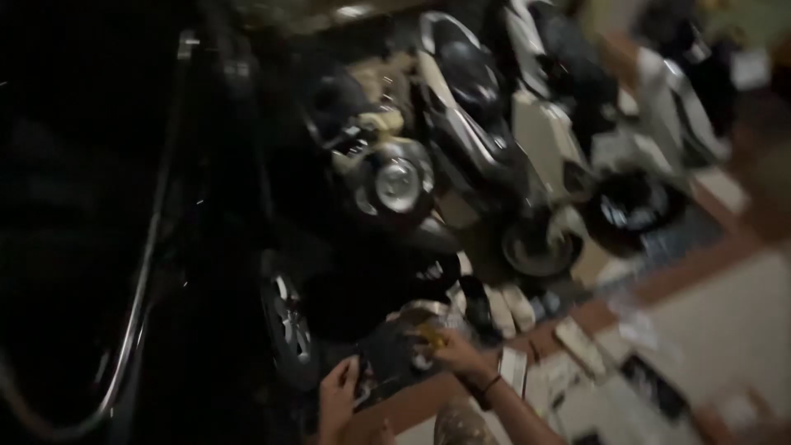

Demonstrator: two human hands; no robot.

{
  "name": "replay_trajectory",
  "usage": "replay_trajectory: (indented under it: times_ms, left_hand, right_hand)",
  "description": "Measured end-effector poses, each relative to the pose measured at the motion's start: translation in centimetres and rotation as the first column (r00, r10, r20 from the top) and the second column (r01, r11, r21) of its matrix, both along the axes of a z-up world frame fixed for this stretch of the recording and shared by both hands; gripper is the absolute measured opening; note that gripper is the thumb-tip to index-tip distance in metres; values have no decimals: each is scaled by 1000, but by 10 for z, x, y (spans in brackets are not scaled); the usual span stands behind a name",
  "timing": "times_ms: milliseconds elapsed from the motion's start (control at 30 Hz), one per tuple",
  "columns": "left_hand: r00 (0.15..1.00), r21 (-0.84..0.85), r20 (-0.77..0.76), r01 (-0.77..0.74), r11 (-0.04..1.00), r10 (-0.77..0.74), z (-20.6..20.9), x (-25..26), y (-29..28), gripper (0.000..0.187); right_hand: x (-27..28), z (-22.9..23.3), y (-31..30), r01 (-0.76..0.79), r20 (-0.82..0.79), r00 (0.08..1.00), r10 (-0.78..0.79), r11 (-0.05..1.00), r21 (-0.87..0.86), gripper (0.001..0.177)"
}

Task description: Assembling a motorcycle license plate bracket holder while sitting on the floor.

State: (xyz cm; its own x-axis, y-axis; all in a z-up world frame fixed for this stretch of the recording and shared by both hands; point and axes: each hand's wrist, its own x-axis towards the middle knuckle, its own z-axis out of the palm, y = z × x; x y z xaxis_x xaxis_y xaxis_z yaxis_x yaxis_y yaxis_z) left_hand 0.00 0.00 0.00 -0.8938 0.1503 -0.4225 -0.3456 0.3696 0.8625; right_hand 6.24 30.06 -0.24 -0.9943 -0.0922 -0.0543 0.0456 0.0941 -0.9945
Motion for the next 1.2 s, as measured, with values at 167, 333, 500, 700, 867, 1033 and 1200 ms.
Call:
replay_trajectory:
  times_ms: [167,333,500,700,867,1033,1200]
  left_hand:
    - [959,-66,-54,276,959,-280,-4,-25,10,48]
    - [850,-135,-151,488,863,-504,2,-27,46,50]
    - [737,12,211,655,756,-642,25,-13,72,52]
    - [454,190,87,866,462,-887,-2,18,85,39]
    - [389,415,220,792,447,-895,4,25,112,29]
    - [283,460,120,833,306,-952,-20,16,128,27]
    - [297,439,179,829,347,-938,-37,5,172,29]
  right_hand:
    - [52,9,-22,246,-43,968,-247,969,-9,34]
    - [118,0,-40,510,-32,857,-514,856,-86,35]
    - [155,69,-70,771,377,575,-726,635,49,37]
    - [217,39,-102,869,497,386,-777,487,86,42]
    - [233,45,-109,930,503,294,-813,365,46,44]
    - [223,64,-109,953,423,262,-868,301,27,42]
    - [208,43,-73,964,461,228,-857,267,19,42]
